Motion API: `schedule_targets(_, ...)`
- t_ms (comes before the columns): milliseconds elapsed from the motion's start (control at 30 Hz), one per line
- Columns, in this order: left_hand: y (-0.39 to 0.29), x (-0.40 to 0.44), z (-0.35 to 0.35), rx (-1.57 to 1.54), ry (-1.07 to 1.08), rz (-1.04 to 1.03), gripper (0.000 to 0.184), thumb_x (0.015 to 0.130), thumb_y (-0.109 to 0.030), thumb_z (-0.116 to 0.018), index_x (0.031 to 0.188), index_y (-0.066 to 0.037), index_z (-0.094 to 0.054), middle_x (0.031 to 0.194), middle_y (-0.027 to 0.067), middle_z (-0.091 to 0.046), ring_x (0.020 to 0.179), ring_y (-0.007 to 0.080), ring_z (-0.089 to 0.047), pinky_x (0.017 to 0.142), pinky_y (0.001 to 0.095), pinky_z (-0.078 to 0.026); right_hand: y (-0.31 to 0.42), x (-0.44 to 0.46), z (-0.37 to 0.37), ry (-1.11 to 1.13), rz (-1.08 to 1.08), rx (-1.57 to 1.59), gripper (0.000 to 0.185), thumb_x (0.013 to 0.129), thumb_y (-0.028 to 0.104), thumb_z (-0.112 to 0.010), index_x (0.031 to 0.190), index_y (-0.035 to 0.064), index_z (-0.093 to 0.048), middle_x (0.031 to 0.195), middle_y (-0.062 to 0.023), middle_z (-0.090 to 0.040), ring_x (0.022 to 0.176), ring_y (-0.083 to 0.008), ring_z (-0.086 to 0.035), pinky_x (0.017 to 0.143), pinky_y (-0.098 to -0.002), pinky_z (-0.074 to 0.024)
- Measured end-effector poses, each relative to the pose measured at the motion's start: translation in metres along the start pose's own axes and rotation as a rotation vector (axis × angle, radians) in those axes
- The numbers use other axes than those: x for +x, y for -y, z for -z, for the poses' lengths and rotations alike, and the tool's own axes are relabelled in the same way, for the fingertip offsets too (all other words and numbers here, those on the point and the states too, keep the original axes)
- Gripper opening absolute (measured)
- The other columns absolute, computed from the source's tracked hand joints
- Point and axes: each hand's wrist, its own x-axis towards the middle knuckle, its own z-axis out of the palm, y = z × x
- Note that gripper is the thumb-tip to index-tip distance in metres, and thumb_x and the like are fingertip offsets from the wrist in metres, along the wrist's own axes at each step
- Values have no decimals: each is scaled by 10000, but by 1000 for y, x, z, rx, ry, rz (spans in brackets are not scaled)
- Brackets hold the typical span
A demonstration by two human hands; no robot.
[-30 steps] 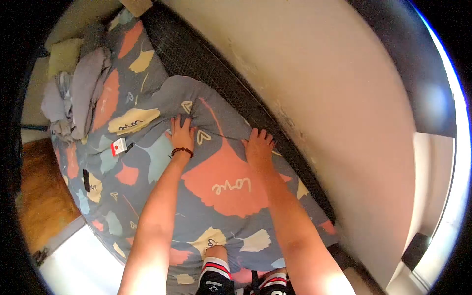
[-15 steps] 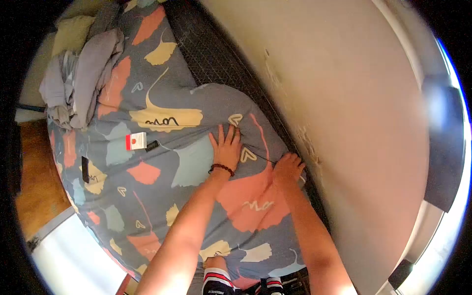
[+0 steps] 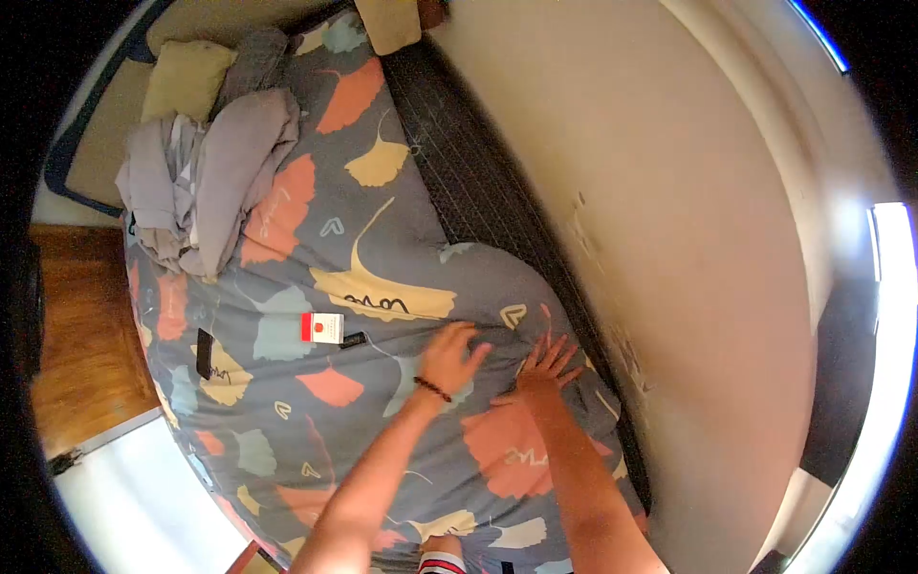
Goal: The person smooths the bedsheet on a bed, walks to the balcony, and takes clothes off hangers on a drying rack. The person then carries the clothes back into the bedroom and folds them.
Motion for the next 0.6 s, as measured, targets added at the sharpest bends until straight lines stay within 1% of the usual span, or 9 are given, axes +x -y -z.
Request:
schedule_targets(100,43,25,76,93,-242,-59,203,838,-216,-775,920,-54,-684,949,110,-670,976,323,-633,857,419,-491,3,-9,14,57,10,-23,1731,447,824,-830,1548,-56,175,1542,-364,332,1415,-593,281,1051,-822,18)
schedule_targets(167,87,48,117,244,-340,63,215,858,-246,-750,914,-56,-665,1003,116,-659,1026,342,-606,880,479,-460,5,-5,9,36,15,-19,1730,437,801,-848,1554,-48,164,1558,-359,305,1426,-587,264,1055,-822,11)
schedule_targets(233,110,86,162,416,-343,161,332,892,-321,-722,1098,-70,-657,1213,186,-596,1190,411,-519,989,530,-412,3,-5,7,17,2,-20,1729,427,777,-866,1560,-41,153,1574,-354,278,1438,-581,247,1060,-822,5)
schedule_targets(300,145,116,173,611,-379,272,784,808,-496,-776,1437,-127,-489,1547,231,-336,1394,466,-335,1095,572,-339,5,-4,8,0,7,-15,1707,427,798,-848,1565,-72,81,1574,-367,260,1439,-586,237,1068,-816,-2)
schedule_targets(333,153,128,180,604,-366,272,784,808,-496,-776,1437,-127,-489,1547,231,-336,1394,466,-335,1095,572,-339,3,0,1,10,-3,-16,1707,427,798,-848,1565,-72,81,1574,-367,260,1439,-586,237,1068,-816,-2)
schedule_targets(400,164,146,188,437,112,678,1232,684,-693,-801,1623,-198,-175,1621,328,-111,1502,489,-147,1208,551,-209,-6,9,-17,-127,76,-5,1731,405,833,-820,1548,-115,68,1547,-404,273,1415,-613,256,1032,-838,45)
schedule_targets(433,168,153,185,464,196,723,1408,583,-745,-828,1635,-264,-25,1643,315,-4,1525,479,-58,1209,582,-196,-4,4,-11,-123,74,-12,1731,405,833,-820,1548,-115,68,1547,-404,273,1415,-613,256,1032,-838,45)
schedule_targets(533,165,162,174,552,249,834,1379,605,-701,-845,1628,-312,-7,1655,285,32,1524,485,-33,1164,667,-226,5,0,3,-25,6,-64,1721,402,844,-811,1553,-114,36,1551,-402,264,1420,-609,248,1040,-833,41)
schedule_targets(600,158,165,176,542,260,854,1379,602,-683,-857,1625,-333,-1,1659,271,41,1527,476,-17,1139,701,-238,5,-1,5,23,-12,-74,1687,408,846,-812,1596,-19,17,1578,-357,264,1435,-586,249,1044,-831,30)
